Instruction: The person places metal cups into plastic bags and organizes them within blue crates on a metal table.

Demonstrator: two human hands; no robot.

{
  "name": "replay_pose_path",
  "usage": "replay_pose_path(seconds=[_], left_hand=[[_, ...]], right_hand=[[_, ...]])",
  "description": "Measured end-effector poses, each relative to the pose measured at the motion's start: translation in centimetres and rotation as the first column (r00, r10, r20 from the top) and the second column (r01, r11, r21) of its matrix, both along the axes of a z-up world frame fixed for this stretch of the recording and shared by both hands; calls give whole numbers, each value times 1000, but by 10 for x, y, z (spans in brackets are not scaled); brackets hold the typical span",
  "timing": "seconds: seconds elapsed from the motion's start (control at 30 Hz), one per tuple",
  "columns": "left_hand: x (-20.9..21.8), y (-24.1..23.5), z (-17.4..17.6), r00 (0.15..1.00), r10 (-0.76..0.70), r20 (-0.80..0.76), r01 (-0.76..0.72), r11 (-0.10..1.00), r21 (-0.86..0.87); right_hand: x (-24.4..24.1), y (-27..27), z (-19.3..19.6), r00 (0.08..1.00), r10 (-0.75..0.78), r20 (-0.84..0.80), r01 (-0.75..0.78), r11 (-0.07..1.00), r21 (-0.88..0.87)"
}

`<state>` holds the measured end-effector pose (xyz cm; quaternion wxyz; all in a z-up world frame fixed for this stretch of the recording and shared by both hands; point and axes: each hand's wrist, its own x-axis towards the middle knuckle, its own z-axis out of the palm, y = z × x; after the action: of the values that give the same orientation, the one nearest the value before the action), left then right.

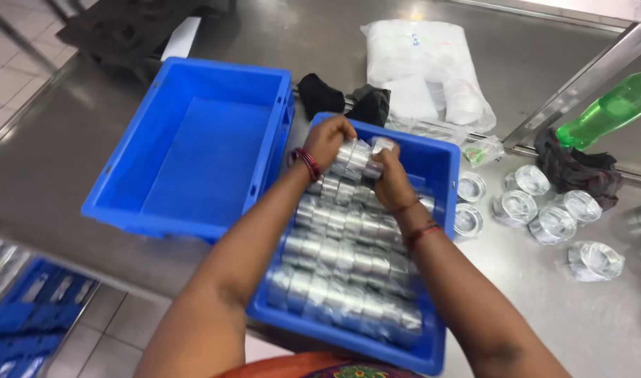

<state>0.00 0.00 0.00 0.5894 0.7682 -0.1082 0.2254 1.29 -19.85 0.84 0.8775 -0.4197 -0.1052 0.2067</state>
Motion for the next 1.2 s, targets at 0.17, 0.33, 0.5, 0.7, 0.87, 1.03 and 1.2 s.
replay_pose_path(seconds=[0.17, 0.33, 0.5, 0.7, 0.87, 1.03, 1.2], left_hand=[[-41, -6, 53, 986, 149, 77, -167, 843, 512], [-62, -20, 90, 964, 214, -157, -28, 672, 740], [-36, -34, 62, 841, 463, -279, 56, 439, 897], [-47, -53, 86, 848, 443, -291, 110, 388, 915], [-80, -164, 104, 981, 185, -51, -76, 618, 782], [-47, -301, 68, 999, 35, -20, 1, 466, 885], [-27, -360, 59, 713, 484, -507, 425, 277, 862]], right_hand=[[13, -35, 20, 971, 232, 54, -172, 840, -514], [8, -19, 48, 914, 374, 154, 33, 311, -950], [33, -3, 16, 785, 569, 247, 347, -73, -935], [-10, -73, 57, 553, 500, 667, 509, 431, -745], [-26, -315, 57, 676, 146, 723, 737, -148, -659], [-16, -439, -3, 897, -24, 442, 361, -538, -762], [8, -457, 9, 818, -176, 547, 572, 344, -744]])
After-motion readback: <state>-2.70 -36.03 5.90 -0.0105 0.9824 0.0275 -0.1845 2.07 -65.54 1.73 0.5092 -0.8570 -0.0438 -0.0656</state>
